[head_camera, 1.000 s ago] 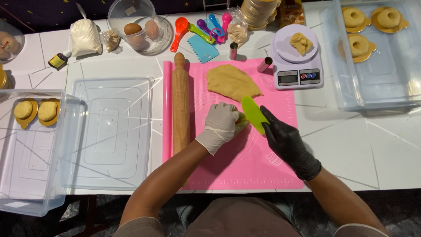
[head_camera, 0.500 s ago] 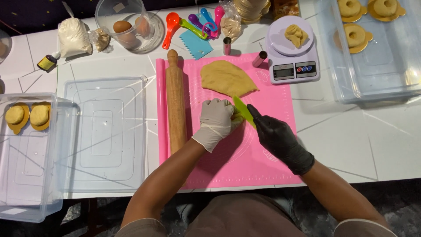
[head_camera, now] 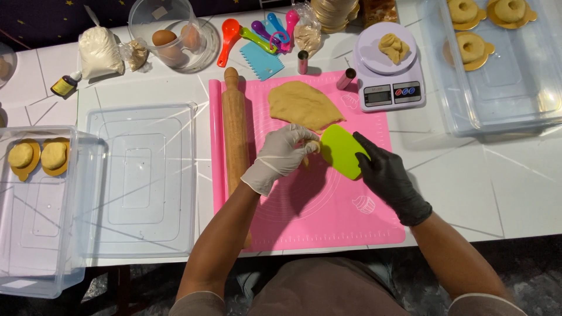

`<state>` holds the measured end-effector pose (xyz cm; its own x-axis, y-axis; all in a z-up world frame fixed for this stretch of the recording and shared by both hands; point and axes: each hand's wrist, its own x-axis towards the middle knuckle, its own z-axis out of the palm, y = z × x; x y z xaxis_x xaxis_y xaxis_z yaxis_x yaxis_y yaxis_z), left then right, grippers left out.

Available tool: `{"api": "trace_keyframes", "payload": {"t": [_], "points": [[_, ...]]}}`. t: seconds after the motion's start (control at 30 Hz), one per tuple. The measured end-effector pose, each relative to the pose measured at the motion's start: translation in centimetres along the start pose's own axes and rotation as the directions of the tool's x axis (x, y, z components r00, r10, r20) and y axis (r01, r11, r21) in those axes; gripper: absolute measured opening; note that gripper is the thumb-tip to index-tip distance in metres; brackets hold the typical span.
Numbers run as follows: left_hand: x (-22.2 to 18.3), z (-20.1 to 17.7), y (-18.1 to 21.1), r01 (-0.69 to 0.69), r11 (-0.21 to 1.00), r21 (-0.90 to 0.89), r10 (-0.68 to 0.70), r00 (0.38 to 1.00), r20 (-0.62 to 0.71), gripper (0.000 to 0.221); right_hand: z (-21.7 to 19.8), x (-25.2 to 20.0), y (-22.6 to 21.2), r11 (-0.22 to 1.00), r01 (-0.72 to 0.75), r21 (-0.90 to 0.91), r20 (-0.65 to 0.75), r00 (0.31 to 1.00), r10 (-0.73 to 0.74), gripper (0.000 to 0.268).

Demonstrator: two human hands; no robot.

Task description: Cutting the center out of donut dough, placing the donut in a container, and scraping the work surface.

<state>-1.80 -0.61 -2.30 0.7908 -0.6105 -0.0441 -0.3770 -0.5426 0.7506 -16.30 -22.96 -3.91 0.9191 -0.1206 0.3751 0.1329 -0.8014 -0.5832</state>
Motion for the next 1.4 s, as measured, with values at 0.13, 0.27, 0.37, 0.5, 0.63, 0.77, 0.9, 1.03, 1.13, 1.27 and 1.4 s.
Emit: {"api": "trace_keyframes", "payload": {"t": [0.13, 0.27, 0.37, 0.5, 0.63, 0.77, 0.9, 1.03, 1.13, 1.27, 1.4], "points": [[0.2, -0.4, 0.7, -0.042, 0.945, -0.324, 0.008, 0.994, -0.108, 0.021, -1.3, 0.5, -1.0, 0.988, -0.150, 0.017, 0.077, 0.986, 0.149, 0.049], [0.4, 0.6, 0.8, -0.100, 0.827, -0.554, 0.013, 0.987, -0.159, 0.022, 0.3, 0.5, 1.1, 0.846, 0.098, -0.523, 0.005, 0.994, -0.112, 0.054], [0.2, 1.0, 1.5, -0.037, 0.838, -0.544, -0.003, 0.997, -0.071, 0.028, 0.3, 1.6, -2.1, 0.993, 0.110, 0.038, -0.114, 0.988, -0.105, 0.054], [0.7, 3.9, 0.1, 0.037, 0.805, -0.593, -0.044, 0.999, 0.002, 0.038, 1.0, 2.7, -5.1, 0.955, 0.075, 0.289, -0.098, 0.994, -0.049, 0.052], [0.0, 5.0, -0.7, 0.121, 0.691, -0.713, -0.078, 0.993, 0.092, 0.055, 1.3, 2.8, -5.5, 0.865, -0.093, 0.494, -0.067, 0.987, 0.145, 0.034], [1.1, 5.0, -2.4, 0.132, 0.729, -0.672, -0.076, 0.991, 0.112, 0.059, 2.8, 2.6, -4.8, 0.719, -0.272, 0.639, 0.026, 0.942, 0.334, 0.029], [0.1, 3.5, -0.3, 0.165, 0.723, -0.671, -0.105, 0.986, 0.129, 0.047, 3.4, 2.4, -3.5, 0.772, -0.292, 0.565, 0.020, 0.940, 0.341, 0.028], [0.1, 3.1, -1.8, 0.179, 0.839, -0.514, -0.137, 0.984, 0.118, 0.037, 3.0, 2.2, -2.4, 0.584, -0.464, 0.666, 0.167, 0.856, 0.489, 0.027], [-0.2, 1.7, -1.5, 0.125, 0.964, -0.235, -0.102, 0.989, 0.108, 0.031, 2.3, 2.9, -1.3, 0.592, -0.486, 0.643, 0.164, 0.842, 0.514, 0.029], [0.1, 0.0, -0.1, -0.038, 0.982, 0.185, 0.002, 0.982, 0.189, 0.025, 0.8, 5.5, 1.2, 0.742, -0.322, 0.588, -0.017, 0.912, 0.410, 0.030], [0.2, 0.4, -0.3, -0.081, 0.955, 0.285, 0.019, 0.977, 0.213, 0.025, -1.1, 10.7, 5.1, 0.954, 0.005, 0.301, -0.340, 0.935, 0.103, 0.025]]}}
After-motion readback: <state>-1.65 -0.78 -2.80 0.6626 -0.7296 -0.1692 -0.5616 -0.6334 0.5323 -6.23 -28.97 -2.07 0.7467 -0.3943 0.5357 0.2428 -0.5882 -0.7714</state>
